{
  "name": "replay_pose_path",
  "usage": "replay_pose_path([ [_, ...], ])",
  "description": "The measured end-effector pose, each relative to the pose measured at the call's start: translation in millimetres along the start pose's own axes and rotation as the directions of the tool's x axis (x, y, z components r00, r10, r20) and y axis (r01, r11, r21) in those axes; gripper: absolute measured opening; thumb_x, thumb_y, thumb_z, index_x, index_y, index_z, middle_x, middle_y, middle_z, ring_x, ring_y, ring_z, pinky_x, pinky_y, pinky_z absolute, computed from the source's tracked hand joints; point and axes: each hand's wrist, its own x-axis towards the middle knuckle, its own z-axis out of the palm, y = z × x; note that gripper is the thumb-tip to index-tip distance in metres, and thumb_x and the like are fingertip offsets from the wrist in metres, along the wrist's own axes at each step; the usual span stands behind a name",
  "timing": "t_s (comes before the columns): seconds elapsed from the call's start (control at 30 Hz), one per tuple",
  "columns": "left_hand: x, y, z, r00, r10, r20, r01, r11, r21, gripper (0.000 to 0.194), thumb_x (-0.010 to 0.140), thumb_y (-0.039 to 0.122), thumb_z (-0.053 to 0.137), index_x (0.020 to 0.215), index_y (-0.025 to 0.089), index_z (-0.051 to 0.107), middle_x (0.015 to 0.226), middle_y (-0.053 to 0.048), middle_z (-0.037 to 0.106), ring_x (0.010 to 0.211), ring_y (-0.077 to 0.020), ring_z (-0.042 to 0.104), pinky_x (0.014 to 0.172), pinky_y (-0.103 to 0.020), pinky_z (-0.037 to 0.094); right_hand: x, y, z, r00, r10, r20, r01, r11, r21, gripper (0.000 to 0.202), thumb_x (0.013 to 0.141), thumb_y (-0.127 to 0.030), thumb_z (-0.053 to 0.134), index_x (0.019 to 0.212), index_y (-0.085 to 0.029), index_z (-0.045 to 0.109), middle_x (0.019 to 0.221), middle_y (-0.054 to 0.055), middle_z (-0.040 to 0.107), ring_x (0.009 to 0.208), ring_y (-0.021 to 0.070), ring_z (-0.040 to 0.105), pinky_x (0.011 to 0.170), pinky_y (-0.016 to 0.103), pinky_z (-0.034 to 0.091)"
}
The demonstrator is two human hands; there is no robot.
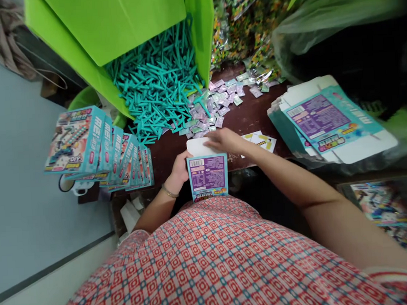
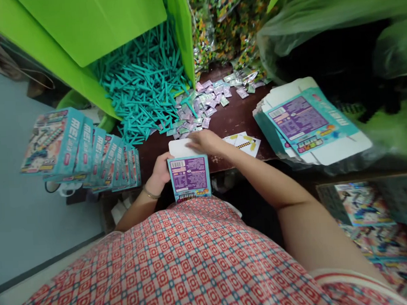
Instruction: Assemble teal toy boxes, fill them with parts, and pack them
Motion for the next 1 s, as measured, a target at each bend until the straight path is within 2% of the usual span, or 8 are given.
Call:
replay_pose_path([
  [0.07, 0, 1, -0.4, 1.000, -0.014, -0.002, 0.014, 1.000, -0.013, 0.049, 0.061, 0.019, 0.063, 0.109, 0.014, 0.070, 0.083, -0.005, 0.075, 0.070, -0.0199, 0.069, 0.076, -0.034, 0.056, 3, -11, 2, 0.994, -0.047, 0.100, 0.039, 0.996, 0.080, 0.027, 0.095, -0.048, 0.072, 0.097, -0.025, 0.086, 0.092, 0.007, 0.081, 0.091, 0.0265, 0.076, 0.091, 0.040, 0.058],
  [0.13, -2, 0, -1.1, 0.997, 0.072, 0.017, -0.072, 0.997, -0.016, 0.059, 0.062, 0.018, 0.064, 0.120, 0.015, 0.069, 0.094, -0.006, 0.079, 0.079, -0.0201, 0.072, 0.079, -0.032, 0.055, -3, -20, 5, 0.992, -0.059, 0.110, 0.036, 0.979, 0.202, 0.034, 0.097, -0.054, 0.068, 0.099, -0.027, 0.087, 0.097, 0.004, 0.083, 0.094, 0.0251, 0.078, 0.088, 0.037, 0.060],
  [0.3, -10, -9, 3.2, 0.979, 0.198, 0.044, -0.199, 0.979, 0.031, 0.061, 0.068, 0.025, 0.064, 0.129, 0.017, 0.068, 0.105, -0.006, 0.079, 0.089, -0.0219, 0.072, 0.085, -0.033, 0.054, -15, -17, 5, 0.982, 0.127, 0.141, -0.175, 0.894, 0.413, 0.039, 0.089, -0.056, 0.078, 0.110, -0.024, 0.087, 0.100, 0.005, 0.084, 0.088, 0.0261, 0.078, 0.080, 0.040, 0.066],
  [0.43, -9, -16, 7.3, 0.958, 0.285, 0.033, -0.286, 0.957, 0.052, 0.049, 0.075, 0.027, 0.061, 0.123, 0.020, 0.071, 0.107, -0.004, 0.077, 0.092, -0.0209, 0.071, 0.086, -0.032, 0.055, -11, -7, 8, 0.982, 0.166, 0.089, -0.186, 0.926, 0.328, 0.026, 0.086, -0.040, 0.082, 0.104, -0.023, 0.088, 0.096, 0.006, 0.083, 0.087, 0.0286, 0.079, 0.086, 0.044, 0.067],
  [0.57, -11, -24, 2.1, 0.860, 0.509, -0.025, -0.497, 0.849, 0.181, 0.024, 0.089, 0.036, 0.054, 0.096, 0.021, 0.072, 0.109, -0.006, 0.076, 0.110, -0.0236, 0.069, 0.101, -0.036, 0.053, -19, -6, 12, 0.992, 0.038, 0.123, -0.072, 0.956, 0.285, 0.028, 0.096, -0.041, 0.068, 0.111, -0.027, 0.087, 0.111, 0.004, 0.083, 0.105, 0.0295, 0.079, 0.098, 0.048, 0.064],
  [0.67, -18, -30, -2.2, 0.809, 0.588, 0.005, -0.554, 0.758, 0.345, 0.033, 0.096, 0.051, 0.058, 0.089, 0.022, 0.073, 0.106, -0.007, 0.075, 0.106, -0.0248, 0.068, 0.101, -0.037, 0.052, -31, -6, 15, 0.993, 0.019, 0.113, -0.056, 0.939, 0.338, 0.032, 0.099, -0.047, 0.065, 0.119, -0.030, 0.084, 0.119, 0.003, 0.081, 0.114, 0.0283, 0.077, 0.104, 0.048, 0.062],
  [0.83, -25, -37, -0.8, 0.770, 0.638, -0.009, -0.586, 0.713, 0.385, 0.048, 0.101, 0.068, 0.054, 0.102, 0.024, 0.073, 0.106, -0.007, 0.073, 0.098, -0.0227, 0.066, 0.095, -0.035, 0.052, -46, -8, 27, 0.967, 0.230, -0.112, -0.175, 0.914, 0.366, 0.030, 0.094, -0.053, 0.072, 0.099, -0.027, 0.086, 0.106, 0.007, 0.083, 0.102, 0.0287, 0.078, 0.099, 0.050, 0.063],
  [1.0, -21, -39, -6.5, 0.755, 0.654, 0.045, -0.611, 0.677, 0.410, 0.061, 0.100, 0.075, 0.048, 0.087, 0.022, 0.074, 0.110, -0.008, 0.071, 0.106, -0.0239, 0.067, 0.100, -0.036, 0.052, -58, -12, 27, 0.994, 0.104, 0.021, -0.104, 0.914, 0.392, 0.034, 0.097, -0.057, 0.069, 0.109, -0.029, 0.085, 0.121, 0.007, 0.080, 0.119, 0.0283, 0.074, 0.108, 0.049, 0.059],
])
